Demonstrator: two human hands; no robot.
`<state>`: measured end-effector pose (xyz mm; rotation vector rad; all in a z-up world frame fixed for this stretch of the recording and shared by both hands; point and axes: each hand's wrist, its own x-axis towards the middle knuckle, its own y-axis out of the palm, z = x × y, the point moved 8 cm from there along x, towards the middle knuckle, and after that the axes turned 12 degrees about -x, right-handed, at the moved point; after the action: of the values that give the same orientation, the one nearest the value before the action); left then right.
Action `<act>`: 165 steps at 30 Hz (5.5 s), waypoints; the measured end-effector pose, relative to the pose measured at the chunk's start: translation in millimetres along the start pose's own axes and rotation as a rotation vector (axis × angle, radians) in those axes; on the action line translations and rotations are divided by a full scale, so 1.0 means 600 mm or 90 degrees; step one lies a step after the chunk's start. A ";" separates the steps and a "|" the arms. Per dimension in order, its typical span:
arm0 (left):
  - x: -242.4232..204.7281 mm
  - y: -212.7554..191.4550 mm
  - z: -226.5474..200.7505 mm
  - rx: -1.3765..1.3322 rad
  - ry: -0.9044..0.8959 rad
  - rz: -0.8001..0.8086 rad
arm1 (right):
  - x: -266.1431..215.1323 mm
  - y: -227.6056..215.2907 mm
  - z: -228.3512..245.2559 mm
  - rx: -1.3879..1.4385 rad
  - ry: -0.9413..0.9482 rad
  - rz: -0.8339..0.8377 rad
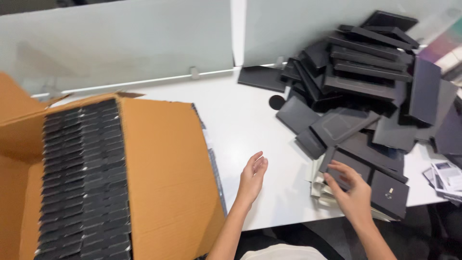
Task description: The person repeatedly picks up small black rectangular boxes from a pile on a white table, opens them to reveal a white interior, and places them into a large brown cardboard box. The person arranges the boxes in neat rows inside the larger container.
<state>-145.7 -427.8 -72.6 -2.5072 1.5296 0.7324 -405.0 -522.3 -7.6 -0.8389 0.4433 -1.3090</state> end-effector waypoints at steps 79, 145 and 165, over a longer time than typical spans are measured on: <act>0.101 -0.135 0.106 -0.441 0.256 -0.566 | 0.157 0.237 0.149 -0.006 -0.344 0.365; -0.116 -0.109 -0.138 0.274 0.434 0.014 | 0.038 0.172 0.294 -0.070 -0.404 0.427; -0.010 -0.147 -0.076 -0.052 0.245 -0.137 | 0.041 0.151 0.299 0.090 -0.411 0.311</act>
<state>-56.5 -395.5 -43.2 -2.9440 1.3117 0.2986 -211.4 -491.5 43.2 -0.9091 0.0298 -0.5640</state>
